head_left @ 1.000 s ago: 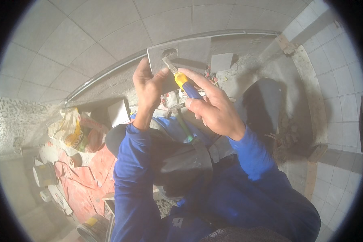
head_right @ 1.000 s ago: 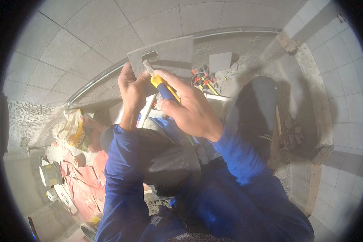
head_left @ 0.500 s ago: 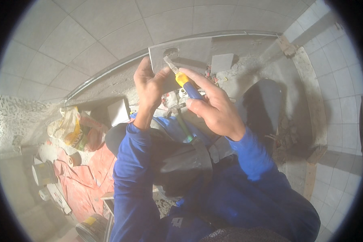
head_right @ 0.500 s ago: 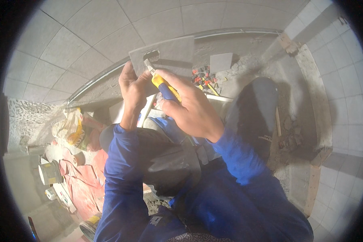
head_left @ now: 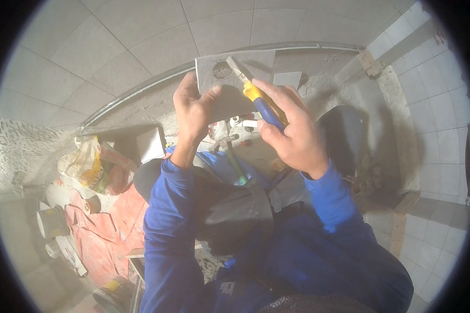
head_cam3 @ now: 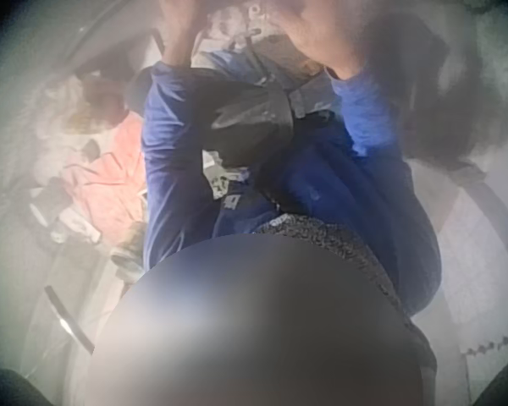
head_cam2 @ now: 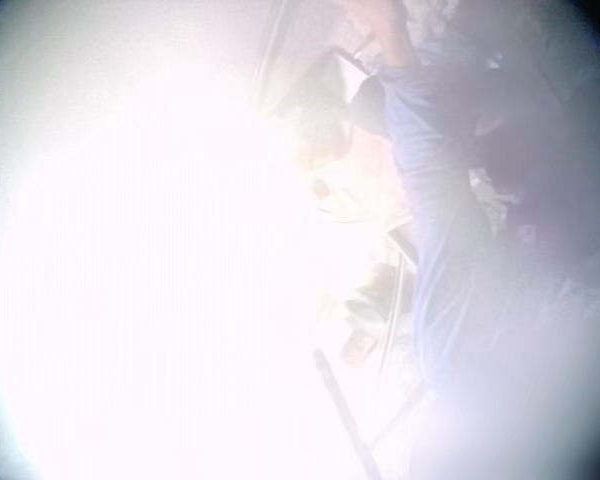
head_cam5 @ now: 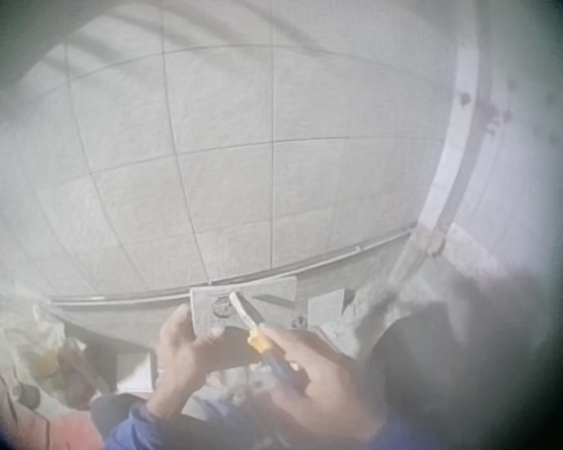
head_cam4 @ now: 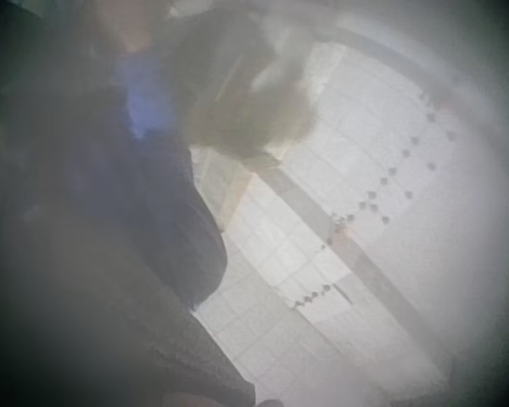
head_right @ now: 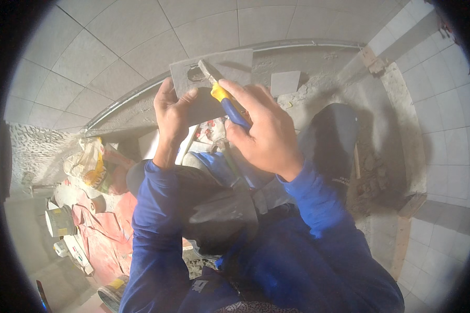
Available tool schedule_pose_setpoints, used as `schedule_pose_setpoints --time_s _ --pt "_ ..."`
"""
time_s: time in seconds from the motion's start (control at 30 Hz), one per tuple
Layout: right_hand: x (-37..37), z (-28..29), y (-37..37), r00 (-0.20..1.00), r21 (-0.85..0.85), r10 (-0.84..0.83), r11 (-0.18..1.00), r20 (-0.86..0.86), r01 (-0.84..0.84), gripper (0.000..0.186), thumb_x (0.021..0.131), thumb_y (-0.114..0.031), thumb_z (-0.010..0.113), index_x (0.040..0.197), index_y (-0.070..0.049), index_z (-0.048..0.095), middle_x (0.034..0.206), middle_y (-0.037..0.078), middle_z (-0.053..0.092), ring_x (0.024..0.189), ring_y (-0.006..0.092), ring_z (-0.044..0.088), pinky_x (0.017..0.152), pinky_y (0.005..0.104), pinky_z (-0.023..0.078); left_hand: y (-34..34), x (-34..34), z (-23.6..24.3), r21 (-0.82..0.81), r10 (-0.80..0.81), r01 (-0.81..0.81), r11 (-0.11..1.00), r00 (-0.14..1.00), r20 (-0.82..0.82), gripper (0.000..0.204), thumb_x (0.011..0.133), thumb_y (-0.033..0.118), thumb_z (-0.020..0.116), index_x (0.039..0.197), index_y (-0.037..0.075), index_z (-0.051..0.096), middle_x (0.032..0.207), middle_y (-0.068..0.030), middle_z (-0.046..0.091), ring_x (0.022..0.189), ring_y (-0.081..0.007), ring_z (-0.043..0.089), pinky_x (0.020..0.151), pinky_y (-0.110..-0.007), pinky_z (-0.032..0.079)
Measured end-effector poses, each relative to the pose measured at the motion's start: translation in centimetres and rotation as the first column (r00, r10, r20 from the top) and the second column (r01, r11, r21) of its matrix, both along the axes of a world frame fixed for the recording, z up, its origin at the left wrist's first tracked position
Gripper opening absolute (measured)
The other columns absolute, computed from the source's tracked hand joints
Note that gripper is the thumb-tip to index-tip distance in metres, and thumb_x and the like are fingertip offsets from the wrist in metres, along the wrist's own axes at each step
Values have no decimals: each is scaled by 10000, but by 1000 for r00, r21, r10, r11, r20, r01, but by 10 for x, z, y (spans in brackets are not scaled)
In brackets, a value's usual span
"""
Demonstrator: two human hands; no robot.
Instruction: The person installs a wall tile by first positioning it on the wall, then removing it to cut a circular hole using pliers, and finally repositioning the modified tile onto the wall. The task involves handling tiles and using pliers to modify the tile shape.
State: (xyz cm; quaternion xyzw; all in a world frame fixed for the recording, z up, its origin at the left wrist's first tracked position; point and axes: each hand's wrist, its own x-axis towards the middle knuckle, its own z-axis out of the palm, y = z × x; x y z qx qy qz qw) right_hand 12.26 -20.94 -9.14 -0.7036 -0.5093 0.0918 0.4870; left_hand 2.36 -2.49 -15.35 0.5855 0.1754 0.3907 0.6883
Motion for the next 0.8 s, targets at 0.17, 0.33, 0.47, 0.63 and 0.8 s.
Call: schedule_pose_setpoints --time_s 0.17,0.33,0.47,0.63,0.8 --pt "2 2 -2 979 3 -55 998 195 56 570 773 -106 689 1335 -151 608 1115 90 611 891 285 654 749 377 541 -2 2 2 64 17 -18 998 1000 12 293 868 -41 685 1146 -70 598 1031 -116 690 943 -158 644 805 -295 535" --pt "1 -3 1 957 -127 -32 989 288 72 568 750 -104 708 1305 -203 641 1137 78 603 931 287 654 761 380 550 -3 0 3 104 24 -15 995 996 -83 272 870 -39 682 1126 -73 596 988 -119 690 854 -156 660 749 -289 542" --pt "2 -5 3 948 -69 -83 992 306 109 567 737 -99 715 1287 -222 654 1126 69 604 937 292 645 757 383 552 1 0 2 256 106 -44 966 966 -235 247 881 -51 666 1119 -61 600 981 -106 690 780 -145 669 665 -268 541" --pt "6 -4 3 947 -130 -31 989 320 76 566 729 -86 715 1274 -224 660 1115 67 605 934 287 644 753 391 553 0 1 -3 196 65 -39 980 990 -128 196 837 -7 698 1002 -50 601 832 -66 637 779 -127 603 689 -280 493" --pt "11 -2 4 886 -160 -20 981 463 106 568 720 -91 727 1266 -236 663 1142 50 588 911 285 628 726 403 550 4 2 -5 324 126 -55 944 971 -202 189 814 1 703 971 -38 605 808 -86 652 755 -136 605 682 -292 493"
